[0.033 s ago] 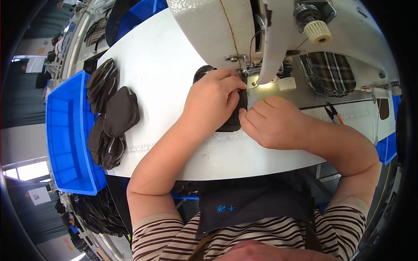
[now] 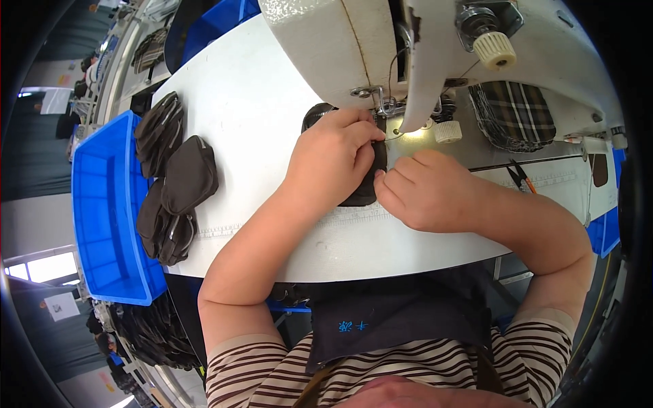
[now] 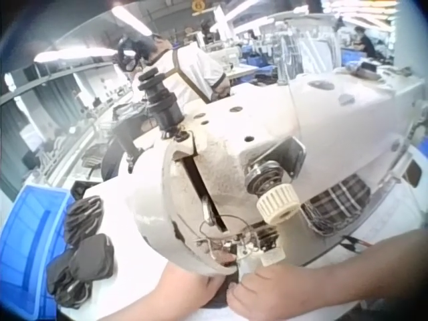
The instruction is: Sewing components of a small dark leather pouch using an industrial sewing machine.
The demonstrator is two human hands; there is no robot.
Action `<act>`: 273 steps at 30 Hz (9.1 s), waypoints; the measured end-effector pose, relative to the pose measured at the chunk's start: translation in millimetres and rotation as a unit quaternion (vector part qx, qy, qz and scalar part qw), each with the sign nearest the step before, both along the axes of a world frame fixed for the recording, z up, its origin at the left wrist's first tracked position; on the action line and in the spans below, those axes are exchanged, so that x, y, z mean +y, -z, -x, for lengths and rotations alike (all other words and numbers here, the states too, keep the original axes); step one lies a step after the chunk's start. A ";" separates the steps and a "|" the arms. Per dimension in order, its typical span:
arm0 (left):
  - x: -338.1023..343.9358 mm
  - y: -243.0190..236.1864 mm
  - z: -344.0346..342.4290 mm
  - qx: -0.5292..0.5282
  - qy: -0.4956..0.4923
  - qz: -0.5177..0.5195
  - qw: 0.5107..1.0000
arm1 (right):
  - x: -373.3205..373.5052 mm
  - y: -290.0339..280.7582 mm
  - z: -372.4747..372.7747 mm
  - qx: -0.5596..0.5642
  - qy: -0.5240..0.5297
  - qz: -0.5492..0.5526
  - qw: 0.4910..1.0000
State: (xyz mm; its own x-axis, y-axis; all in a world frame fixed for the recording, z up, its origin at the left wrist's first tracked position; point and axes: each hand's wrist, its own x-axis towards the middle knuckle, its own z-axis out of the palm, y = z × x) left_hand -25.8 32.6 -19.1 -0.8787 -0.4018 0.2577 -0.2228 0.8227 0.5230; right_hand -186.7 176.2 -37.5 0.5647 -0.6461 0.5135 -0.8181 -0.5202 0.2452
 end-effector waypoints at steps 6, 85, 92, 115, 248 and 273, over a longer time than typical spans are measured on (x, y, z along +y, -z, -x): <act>22.7 -9.8 -4.3 0.008 0.020 0.102 0.995 | 5.4 -8.2 12.9 -0.027 -0.038 -0.093 0.995; -0.2 -9.6 -78.8 -0.065 -0.036 0.114 0.991 | -6.8 5.4 8.0 -0.159 0.095 -0.119 0.976; 57.7 -13.1 -162.7 -0.088 0.024 0.085 0.992 | -8.4 -0.9 4.8 -0.142 0.100 -0.120 0.977; -3.4 -110.6 -697.3 -0.017 -0.844 0.261 0.468 | 9.1 -2.4 16.3 -0.131 0.152 -0.099 0.975; 139.6 9.9 -218.1 0.125 -0.071 -0.312 0.939 | 110.4 -10.2 -163.5 -0.645 -0.047 -0.539 0.539; 123.4 19.7 -202.6 0.058 -0.047 -0.521 0.850 | 74.1 -155.5 -154.9 -0.582 -0.470 -0.622 0.229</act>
State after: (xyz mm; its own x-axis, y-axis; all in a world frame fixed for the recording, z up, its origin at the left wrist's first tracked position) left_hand 176.8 156.0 -38.8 -0.8228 -0.5325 -0.1987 -0.1597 -0.1190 0.9800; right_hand -31.7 250.4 118.0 0.7032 -0.5755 0.4175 0.6653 0.3255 -0.6719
